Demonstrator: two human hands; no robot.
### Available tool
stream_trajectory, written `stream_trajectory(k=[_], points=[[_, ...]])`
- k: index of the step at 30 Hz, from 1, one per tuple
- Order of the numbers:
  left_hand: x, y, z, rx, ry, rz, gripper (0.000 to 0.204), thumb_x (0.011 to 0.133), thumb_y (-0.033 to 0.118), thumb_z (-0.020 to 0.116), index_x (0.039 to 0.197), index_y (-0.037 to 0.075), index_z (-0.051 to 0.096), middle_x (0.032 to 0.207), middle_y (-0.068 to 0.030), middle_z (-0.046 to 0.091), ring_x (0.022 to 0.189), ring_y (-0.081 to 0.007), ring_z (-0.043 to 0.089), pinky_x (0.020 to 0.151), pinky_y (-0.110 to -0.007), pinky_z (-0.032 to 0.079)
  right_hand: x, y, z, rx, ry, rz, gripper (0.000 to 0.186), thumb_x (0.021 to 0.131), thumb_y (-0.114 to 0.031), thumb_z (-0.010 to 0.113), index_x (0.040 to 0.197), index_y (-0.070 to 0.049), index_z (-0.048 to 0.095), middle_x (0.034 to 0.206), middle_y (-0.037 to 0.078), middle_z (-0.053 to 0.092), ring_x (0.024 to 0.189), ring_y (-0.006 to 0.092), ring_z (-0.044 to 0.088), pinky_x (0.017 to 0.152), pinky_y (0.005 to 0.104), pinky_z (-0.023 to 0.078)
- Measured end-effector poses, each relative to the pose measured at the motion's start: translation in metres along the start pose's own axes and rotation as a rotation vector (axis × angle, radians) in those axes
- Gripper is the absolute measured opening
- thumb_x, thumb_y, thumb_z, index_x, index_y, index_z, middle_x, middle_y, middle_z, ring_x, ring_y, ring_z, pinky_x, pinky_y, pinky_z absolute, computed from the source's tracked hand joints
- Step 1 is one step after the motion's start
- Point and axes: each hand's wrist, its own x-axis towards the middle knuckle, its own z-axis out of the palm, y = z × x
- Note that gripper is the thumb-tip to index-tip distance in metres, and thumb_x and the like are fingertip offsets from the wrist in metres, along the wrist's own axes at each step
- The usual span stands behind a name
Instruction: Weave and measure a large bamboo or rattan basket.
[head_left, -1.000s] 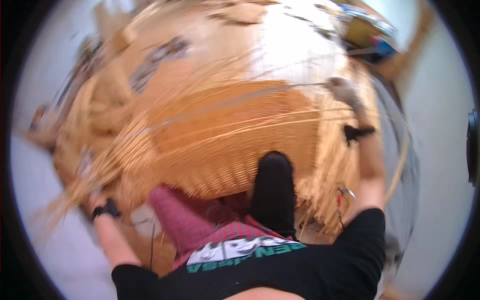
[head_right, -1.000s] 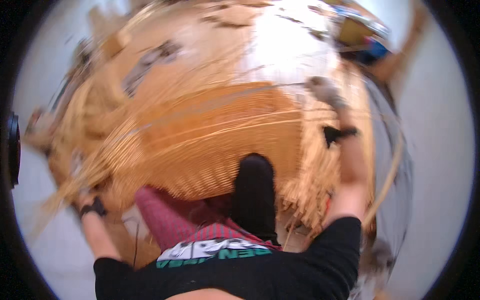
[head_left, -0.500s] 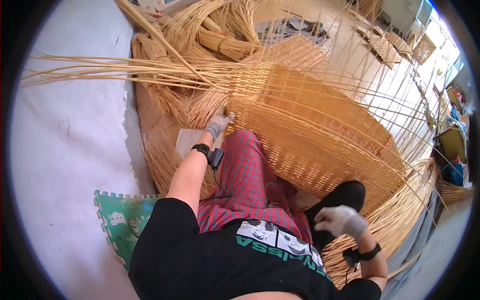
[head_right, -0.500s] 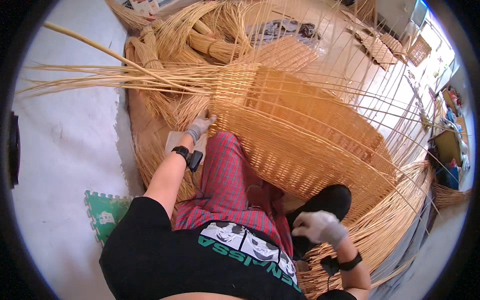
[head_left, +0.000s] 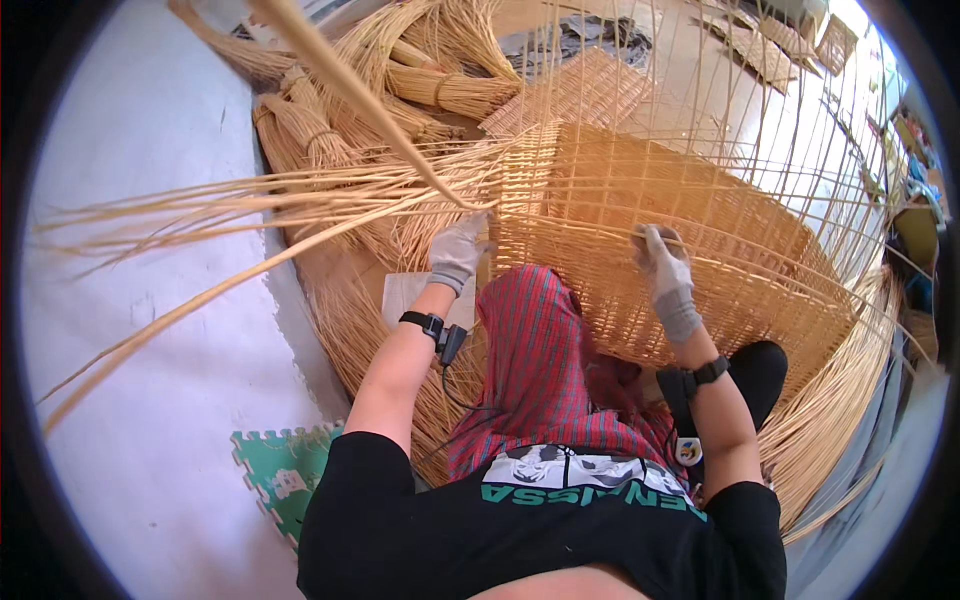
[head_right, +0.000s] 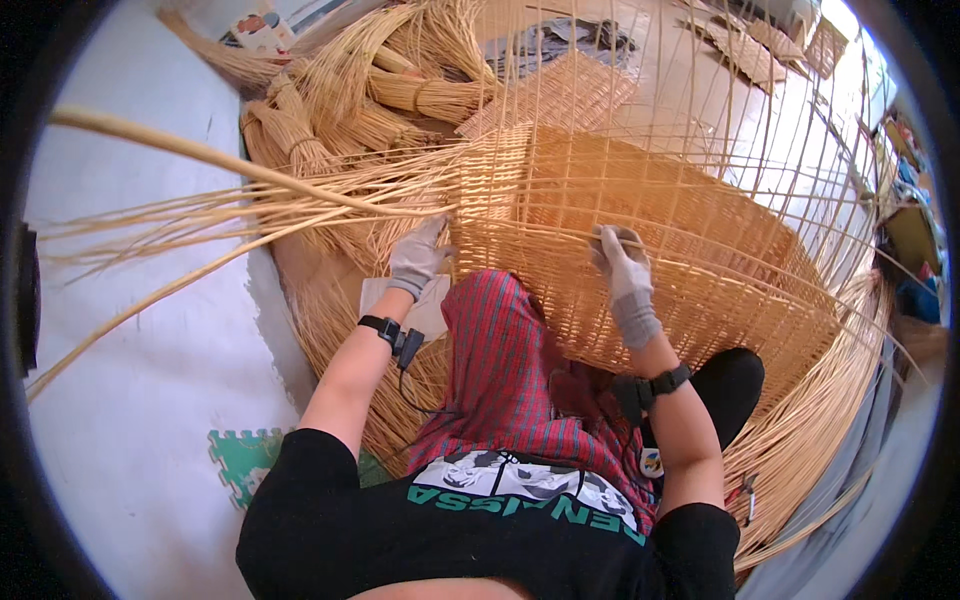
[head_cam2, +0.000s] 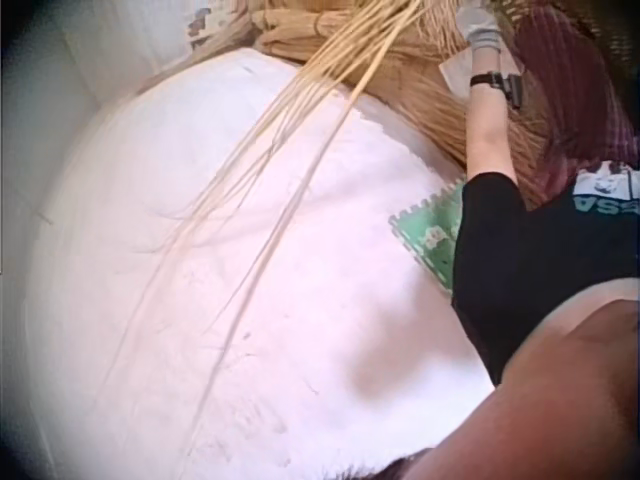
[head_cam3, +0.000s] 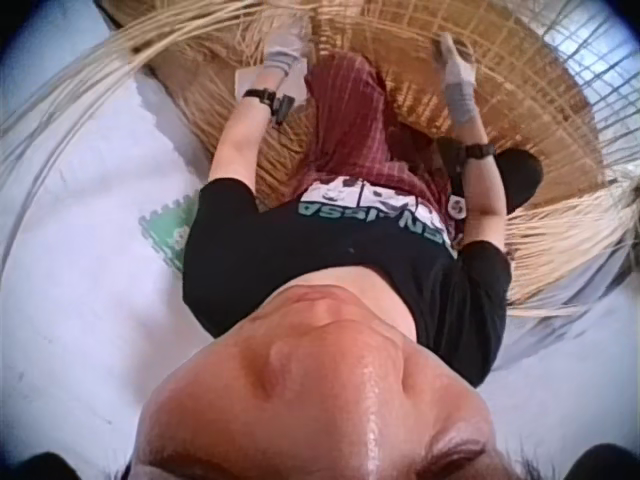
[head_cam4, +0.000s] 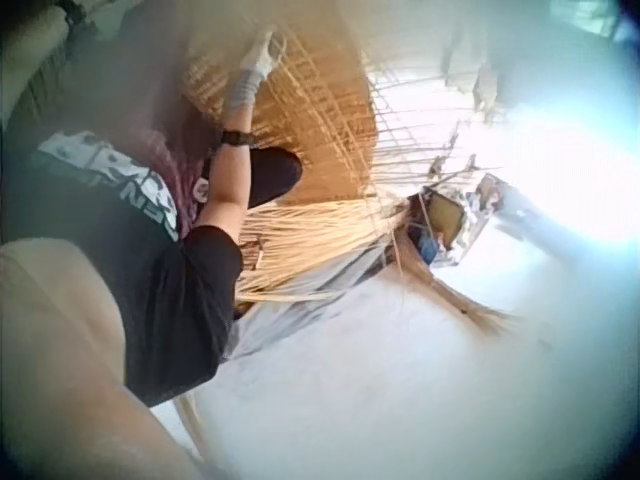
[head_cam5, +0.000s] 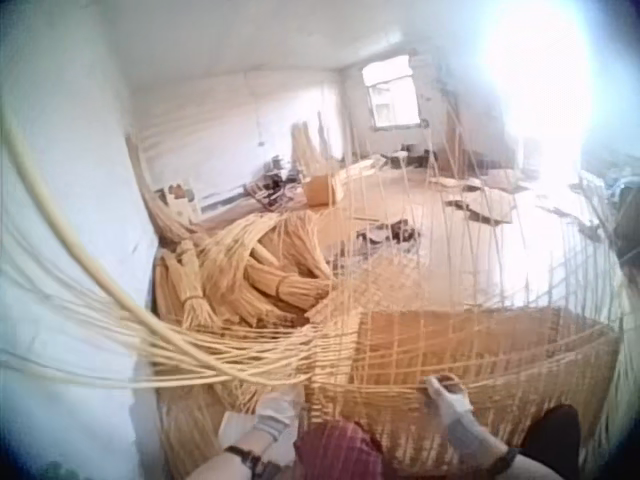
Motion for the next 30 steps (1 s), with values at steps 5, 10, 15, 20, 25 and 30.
stream_trajectory(k=[5, 10, 15, 20, 25, 30], points=[[0.015, -0.021, 0.017, -0.148, -0.164, -0.081, 0.068, 0.079, 0.038, 0.078, 0.141, 0.019, 0.055, 0.114, -0.0144, 0.071, 0.093, -0.0329, 0.070, 0.080, -0.039, 0.056, -0.005, -0.005, 0.029, -0.161, -0.277, -0.188, 0.026, 0.105, -0.021, 0.055, 0.116, 0.001, 0.063, 0.115, 0.012, 0.071, 0.100, 0.0197, 0.070, 0.087, 0.0330, 0.059], [0.019, -0.036, 0.034, -0.314, -0.123, -0.121, 0.065, 0.072, 0.026, 0.085, 0.131, 0.016, 0.060, 0.102, -0.0125, 0.070, 0.082, -0.0328, 0.065, 0.078, -0.041, 0.053, 0.013, -0.038, 0.081, -0.405, -0.381, -0.305, 0.025, 0.105, -0.019, 0.054, 0.109, 0.004, 0.066, 0.105, 0.010, 0.073, 0.092, 0.0149, 0.069, 0.085, 0.0302, 0.060], [0.029, -0.047, 0.044, -0.215, 0.022, 0.011, 0.052, 0.067, 0.023, 0.091, 0.112, 0.014, 0.066, 0.073, -0.0035, 0.057, 0.065, -0.0179, 0.052, 0.059, -0.034, 0.045, -0.009, -0.039, 0.075, -0.486, -0.310, -0.241, 0.026, 0.104, -0.018, 0.055, 0.113, 0.005, 0.064, 0.101, 0.010, 0.073, 0.091, 0.0137, 0.069, 0.083, 0.0300, 0.060], [0.021, -0.041, 0.035, -0.136, 0.027, 0.007, 0.051, 0.071, 0.027, 0.090, 0.114, 0.016, 0.066, 0.073, -0.0009, 0.058, 0.066, -0.0129, 0.053, 0.059, -0.031, 0.045, -0.039, 0.016, 0.004, 0.163, 0.045, 0.185, 0.025, 0.100, -0.024, 0.066, 0.111, -0.002, 0.070, 0.098, 0.007, 0.074, 0.086, 0.0182, 0.071, 0.077, 0.0309, 0.058], [0.008, 0.014, 0.018, -0.366, 0.063, 0.041, 0.059, 0.087, 0.043, 0.077, 0.136, 0.014, 0.059, 0.088, -0.0065, 0.071, 0.081, -0.0232, 0.069, 0.075, -0.037, 0.055, -0.010, 0.042, -0.030, 0.018, 0.118, 0.172, 0.024, 0.094, -0.022, 0.073, 0.111, -0.004, 0.072, 0.095, 0.007, 0.074, 0.080, 0.0174, 0.071, 0.064, 0.0272, 0.056], [0.033, 0.073, 0.024, -0.445, -0.233, -0.291, 0.053, 0.087, 0.039, 0.080, 0.128, 0.010, 0.062, 0.088, -0.0104, 0.072, 0.067, -0.0185, 0.068, 0.053, -0.030, 0.050, -0.001, 0.036, -0.036, 0.072, 0.049, 0.109, 0.022, 0.090, -0.017, 0.077, 0.108, -0.004, 0.071, 0.090, 0.008, 0.074, 0.073, 0.0163, 0.070, 0.054, 0.0274, 0.052]])
